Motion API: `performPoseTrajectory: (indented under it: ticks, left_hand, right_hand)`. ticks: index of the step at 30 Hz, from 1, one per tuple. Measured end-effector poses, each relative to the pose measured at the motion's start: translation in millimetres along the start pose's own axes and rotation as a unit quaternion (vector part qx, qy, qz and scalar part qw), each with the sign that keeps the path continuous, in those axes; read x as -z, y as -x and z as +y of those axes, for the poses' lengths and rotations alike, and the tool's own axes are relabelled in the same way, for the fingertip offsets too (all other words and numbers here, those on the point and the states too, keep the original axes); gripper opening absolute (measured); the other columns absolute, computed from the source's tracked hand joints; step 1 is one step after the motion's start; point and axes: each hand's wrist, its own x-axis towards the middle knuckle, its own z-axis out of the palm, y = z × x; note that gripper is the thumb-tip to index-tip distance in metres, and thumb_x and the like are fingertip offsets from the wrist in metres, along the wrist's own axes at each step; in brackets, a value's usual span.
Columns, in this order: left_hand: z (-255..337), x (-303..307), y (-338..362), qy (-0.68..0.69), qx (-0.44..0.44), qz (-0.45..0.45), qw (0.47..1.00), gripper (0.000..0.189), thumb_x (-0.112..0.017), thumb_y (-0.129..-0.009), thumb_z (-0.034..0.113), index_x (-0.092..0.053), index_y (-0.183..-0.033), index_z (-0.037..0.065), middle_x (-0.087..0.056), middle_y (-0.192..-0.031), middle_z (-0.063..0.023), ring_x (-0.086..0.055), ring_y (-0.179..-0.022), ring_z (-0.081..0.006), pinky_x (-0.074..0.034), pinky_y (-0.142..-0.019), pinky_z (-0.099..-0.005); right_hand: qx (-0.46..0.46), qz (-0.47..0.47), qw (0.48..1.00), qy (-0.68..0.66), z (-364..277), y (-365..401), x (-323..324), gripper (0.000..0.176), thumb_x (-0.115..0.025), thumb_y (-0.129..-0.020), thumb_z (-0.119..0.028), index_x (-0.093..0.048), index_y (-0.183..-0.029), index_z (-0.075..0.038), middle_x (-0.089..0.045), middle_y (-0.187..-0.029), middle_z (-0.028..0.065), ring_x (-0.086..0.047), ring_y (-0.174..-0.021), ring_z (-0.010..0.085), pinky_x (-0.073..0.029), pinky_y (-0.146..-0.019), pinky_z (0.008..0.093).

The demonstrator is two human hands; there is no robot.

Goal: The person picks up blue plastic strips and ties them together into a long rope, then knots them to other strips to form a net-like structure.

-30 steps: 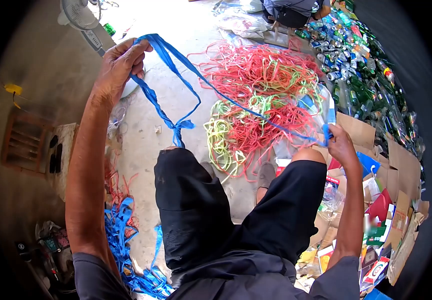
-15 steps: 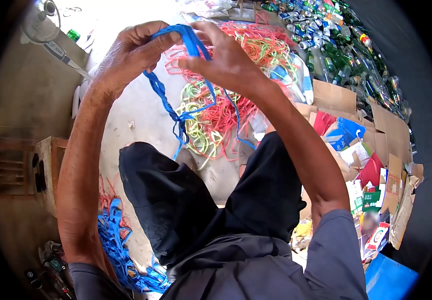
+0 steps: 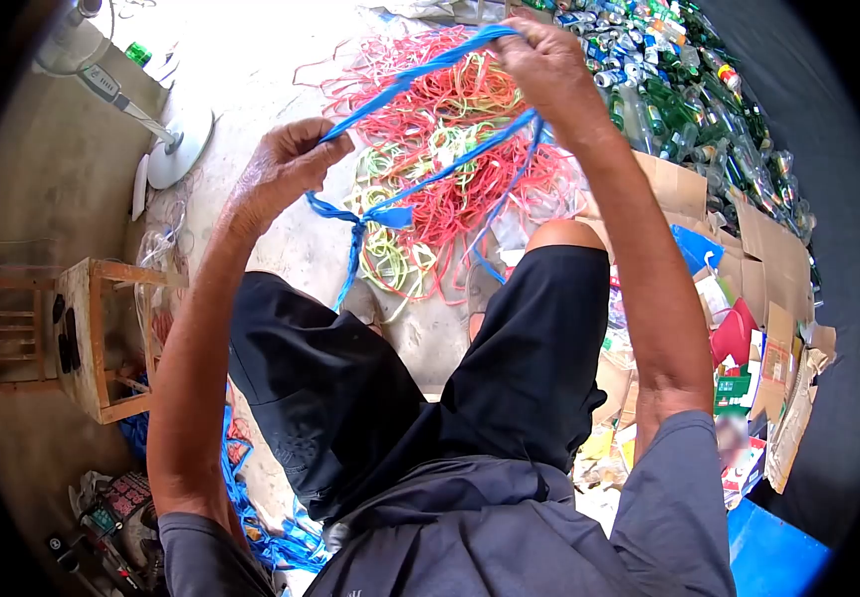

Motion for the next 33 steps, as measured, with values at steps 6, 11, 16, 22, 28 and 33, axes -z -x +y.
performPoseTrajectory:
  ticks: [6,11,16,22,28,33]
  left_hand:
    - [-9.5,12.8,13.7,0.034,0.063,0.034,0.997,0.018,-0.068,-0.097,0.020,-0.074,-0.098,0.003,-0.057,-0.073,0.0038,-0.050,-0.064,-0.0050,-0.044,-0.059,-0.0230]
    - [-11.8,23.8,18.2,0.056,0.086,0.050,0.994,0.018,-0.067,-0.098,0.018,-0.074,-0.099,0.001,-0.057,-0.072,0.0032,-0.050,-0.062,-0.0062,-0.047,-0.062,-0.0236]
    - [-19.6,28.7,15.5,0.068,0.051,0.040,0.996,0.018,-0.066,-0.099,0.018,-0.074,-0.100,0.003,-0.064,-0.075,-0.0001,-0.058,-0.070,-0.0080,-0.047,-0.066,-0.0252]
    - [-3.8,28.5,17.8,0.081,0.108,0.030,0.990,0.022,-0.068,-0.097,0.027,-0.073,-0.098,0.005,-0.072,-0.087,-0.0052,-0.067,-0.082,-0.0117,-0.052,-0.072,-0.0276]
    - [1.3,16.4,20.7,0.211,0.131,0.013,0.969,0.026,-0.065,-0.100,0.029,-0.070,-0.099,0.003,-0.072,-0.087,-0.0077,-0.070,-0.080,-0.0139,-0.058,-0.074,-0.0303]
    - [3.8,9.1,23.6,0.245,0.133,-0.007,0.960,0.029,-0.062,-0.101,0.030,-0.069,-0.097,0.002,-0.071,-0.085,-0.0104,-0.069,-0.073,-0.0164,-0.054,-0.066,-0.0274]
  right_hand:
    - [-0.019,0.066,0.997,0.040,8.7,2.6,48.8,0.022,-0.053,-0.106,-0.015,-0.070,-0.115,-0.005,-0.052,-0.067,-0.0098,-0.034,-0.050,-0.0014,-0.025,-0.044,0.0187]
    - [-0.047,0.116,0.988,0.092,18.1,14.5,89.9,0.021,-0.056,-0.100,-0.017,-0.072,-0.098,-0.004,-0.055,-0.073,-0.0080,-0.043,-0.065,0.0022,-0.034,-0.058,0.0224]
    - [-0.085,0.121,0.977,0.151,31.8,34.0,117.5,0.021,-0.057,-0.099,-0.016,-0.073,-0.096,-0.004,-0.057,-0.075,-0.0068,-0.044,-0.066,0.0029,-0.034,-0.059,0.0230]
    - [-0.050,0.122,0.971,0.200,42.7,49.3,148.2,0.018,-0.058,-0.100,-0.014,-0.073,-0.097,-0.004,-0.060,-0.077,-0.0063,-0.045,-0.068,0.0020,-0.035,-0.060,0.0222]
    - [-0.131,0.103,0.983,0.075,62.6,61.8,170.1,0.018,-0.060,-0.102,-0.020,-0.072,-0.095,-0.009,-0.047,-0.063,-0.0096,-0.038,-0.046,0.0008,-0.030,-0.043,0.0221]
    - [-0.145,0.092,0.979,0.113,88.1,81.3,177.7,0.015,-0.063,-0.100,-0.019,-0.072,-0.095,-0.007,-0.051,-0.062,-0.0066,-0.043,-0.050,0.0017,-0.035,-0.047,0.0214]
